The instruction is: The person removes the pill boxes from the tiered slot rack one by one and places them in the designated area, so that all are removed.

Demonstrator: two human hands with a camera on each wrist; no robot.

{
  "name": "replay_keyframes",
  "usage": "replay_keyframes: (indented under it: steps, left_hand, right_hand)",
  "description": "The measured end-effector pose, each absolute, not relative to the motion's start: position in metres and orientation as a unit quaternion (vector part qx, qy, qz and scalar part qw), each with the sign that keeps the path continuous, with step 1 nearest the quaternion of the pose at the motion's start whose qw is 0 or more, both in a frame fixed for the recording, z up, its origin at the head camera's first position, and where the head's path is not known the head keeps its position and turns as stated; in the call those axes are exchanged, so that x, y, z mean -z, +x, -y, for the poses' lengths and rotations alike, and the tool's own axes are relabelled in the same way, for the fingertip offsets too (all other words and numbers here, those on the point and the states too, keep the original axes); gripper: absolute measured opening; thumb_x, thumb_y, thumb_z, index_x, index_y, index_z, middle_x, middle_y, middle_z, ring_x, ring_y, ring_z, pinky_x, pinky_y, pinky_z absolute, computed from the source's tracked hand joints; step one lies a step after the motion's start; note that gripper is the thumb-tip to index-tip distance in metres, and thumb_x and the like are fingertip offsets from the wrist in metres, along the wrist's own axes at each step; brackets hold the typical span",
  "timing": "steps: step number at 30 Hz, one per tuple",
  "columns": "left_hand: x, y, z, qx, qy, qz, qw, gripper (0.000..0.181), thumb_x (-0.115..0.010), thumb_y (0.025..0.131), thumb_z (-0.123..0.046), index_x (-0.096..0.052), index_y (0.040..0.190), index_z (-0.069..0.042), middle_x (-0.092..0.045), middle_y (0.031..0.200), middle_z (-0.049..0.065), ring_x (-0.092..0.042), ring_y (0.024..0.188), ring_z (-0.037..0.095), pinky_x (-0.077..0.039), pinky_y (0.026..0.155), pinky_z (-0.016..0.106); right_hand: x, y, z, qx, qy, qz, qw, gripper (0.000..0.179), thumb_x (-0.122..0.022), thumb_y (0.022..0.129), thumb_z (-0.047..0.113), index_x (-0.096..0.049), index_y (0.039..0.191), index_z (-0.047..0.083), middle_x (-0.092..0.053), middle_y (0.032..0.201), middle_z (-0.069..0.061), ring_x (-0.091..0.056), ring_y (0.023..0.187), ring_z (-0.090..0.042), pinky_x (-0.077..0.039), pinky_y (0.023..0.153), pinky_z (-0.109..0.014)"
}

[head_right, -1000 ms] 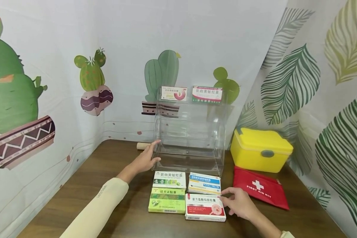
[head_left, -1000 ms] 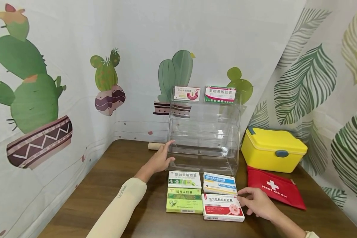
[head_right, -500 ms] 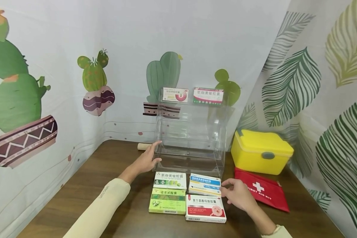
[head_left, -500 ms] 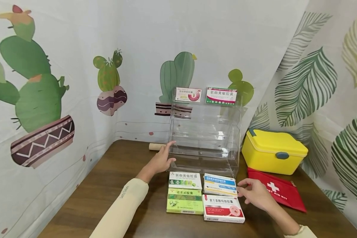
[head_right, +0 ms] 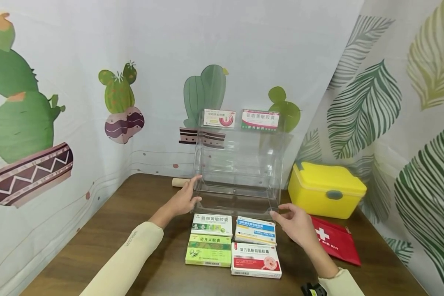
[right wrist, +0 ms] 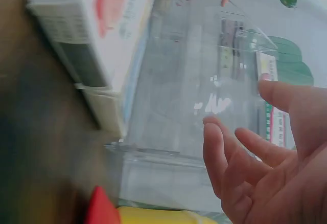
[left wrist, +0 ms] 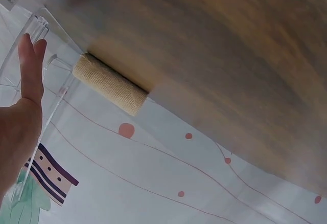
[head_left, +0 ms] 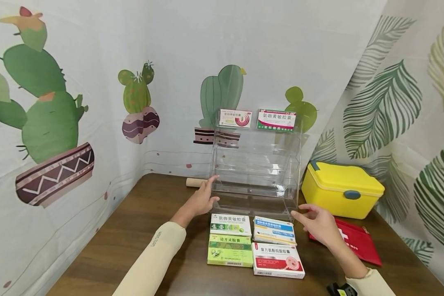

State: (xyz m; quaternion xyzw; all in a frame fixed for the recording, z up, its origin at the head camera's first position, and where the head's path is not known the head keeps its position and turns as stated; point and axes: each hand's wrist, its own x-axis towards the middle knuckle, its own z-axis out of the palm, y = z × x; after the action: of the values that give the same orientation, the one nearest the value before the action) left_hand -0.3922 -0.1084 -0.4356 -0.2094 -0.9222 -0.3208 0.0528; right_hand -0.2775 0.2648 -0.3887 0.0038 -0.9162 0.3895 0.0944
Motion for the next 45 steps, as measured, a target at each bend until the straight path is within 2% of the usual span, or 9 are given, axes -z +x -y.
replay_keyframes:
  steps: [2, 5, 9, 13, 18, 28, 34, 41, 45]
  left_hand:
    - [0.436, -0.393, 0.108, 0.318, -0.206, 0.924, 0.054, 0.077, -0.056, 0.102, -0.027, -0.002, 0.155, -0.041, -0.034, 0.144, 0.026, -0.045, 0.047, 0.018, -0.041, 0.047, 0.033]
    - [0.437, -0.394, 0.108, 0.313, -0.205, 0.926, 0.055, 0.076, -0.055, 0.102, -0.027, -0.002, 0.156, -0.040, -0.034, 0.144, 0.026, -0.046, 0.047, 0.018, -0.044, 0.056, 0.038]
    - [0.437, -0.393, 0.108, 0.307, -0.204, 0.928, 0.058, 0.076, -0.055, 0.103, -0.027, -0.003, 0.156, -0.036, -0.035, 0.144, 0.026, -0.048, 0.048, 0.018, -0.046, 0.065, 0.044]
    - [0.437, -0.393, 0.110, 0.315, -0.201, 0.926, 0.063, 0.075, -0.057, 0.102, -0.023, -0.006, 0.157, -0.033, -0.035, 0.142, 0.027, -0.047, 0.048, 0.020, -0.043, 0.052, 0.039]
    - [0.436, -0.393, 0.110, 0.317, -0.201, 0.925, 0.067, 0.075, -0.056, 0.103, -0.024, -0.005, 0.157, -0.035, -0.036, 0.141, 0.028, -0.044, 0.048, 0.018, -0.038, 0.047, 0.032]
    - [0.437, -0.392, 0.109, 0.322, -0.203, 0.922, 0.072, 0.075, -0.057, 0.102, -0.021, -0.007, 0.157, -0.032, -0.034, 0.142, 0.029, -0.044, 0.046, 0.018, -0.038, 0.046, 0.032]
    - [0.440, -0.390, 0.106, 0.320, -0.197, 0.924, 0.071, 0.076, -0.057, 0.102, -0.020, -0.006, 0.157, -0.033, -0.036, 0.140, 0.028, -0.042, 0.046, 0.017, -0.036, 0.045, 0.030]
    - [0.440, -0.390, 0.103, 0.317, -0.198, 0.925, 0.074, 0.076, -0.055, 0.103, -0.022, -0.004, 0.157, -0.037, -0.037, 0.139, 0.027, -0.037, 0.045, 0.014, -0.035, 0.044, 0.029]
    - [0.440, -0.390, 0.102, 0.318, -0.192, 0.926, 0.069, 0.077, -0.055, 0.103, -0.022, -0.002, 0.156, -0.040, -0.035, 0.142, 0.027, -0.037, 0.044, 0.014, -0.035, 0.043, 0.029]
  right_hand:
    - [0.384, -0.281, -0.263, -0.395, 0.003, 0.911, 0.119, 0.064, -0.072, 0.088, 0.050, -0.062, 0.126, 0.000, -0.071, 0.095, -0.014, -0.066, 0.068, -0.020, -0.052, 0.061, -0.028]
    - [0.377, -0.287, -0.259, -0.404, 0.000, 0.899, 0.167, 0.057, -0.070, 0.090, 0.048, -0.065, 0.122, 0.002, -0.072, 0.097, -0.016, -0.067, 0.073, -0.021, -0.051, 0.063, -0.026]
    - [0.367, -0.295, -0.253, -0.418, -0.009, 0.877, 0.235, 0.045, -0.071, 0.091, 0.043, -0.070, 0.115, 0.004, -0.072, 0.094, -0.015, -0.063, 0.076, -0.019, -0.049, 0.058, -0.026]
    - [0.352, -0.308, -0.247, -0.456, -0.011, 0.837, 0.303, 0.035, -0.072, 0.091, 0.038, -0.073, 0.104, 0.006, -0.074, 0.086, -0.005, -0.060, 0.072, -0.010, -0.047, 0.057, -0.023]
    - [0.330, -0.320, -0.243, -0.512, -0.001, 0.780, 0.360, 0.029, -0.072, 0.092, 0.031, -0.073, 0.096, 0.003, -0.070, 0.074, 0.012, -0.061, 0.069, -0.005, -0.046, 0.059, -0.018]
    - [0.305, -0.340, -0.235, -0.549, 0.012, 0.736, 0.397, 0.026, -0.072, 0.091, 0.028, -0.072, 0.095, 0.002, -0.068, 0.074, 0.017, -0.065, 0.067, -0.004, -0.050, 0.061, -0.014]
    - [0.294, -0.353, -0.230, -0.532, -0.007, 0.746, 0.400, 0.027, -0.073, 0.090, 0.030, -0.072, 0.097, 0.003, -0.064, 0.076, 0.017, -0.061, 0.071, -0.003, -0.047, 0.060, -0.016]
    - [0.275, -0.379, -0.226, -0.548, -0.017, 0.753, 0.364, 0.030, -0.071, 0.092, 0.031, -0.070, 0.106, 0.004, -0.066, 0.094, 0.006, -0.061, 0.080, -0.005, -0.048, 0.064, -0.017]
    - [0.267, -0.398, -0.226, -0.536, -0.018, 0.768, 0.349, 0.036, -0.069, 0.093, 0.030, -0.066, 0.118, 0.004, -0.068, 0.110, -0.006, -0.062, 0.092, -0.013, -0.048, 0.070, -0.018]
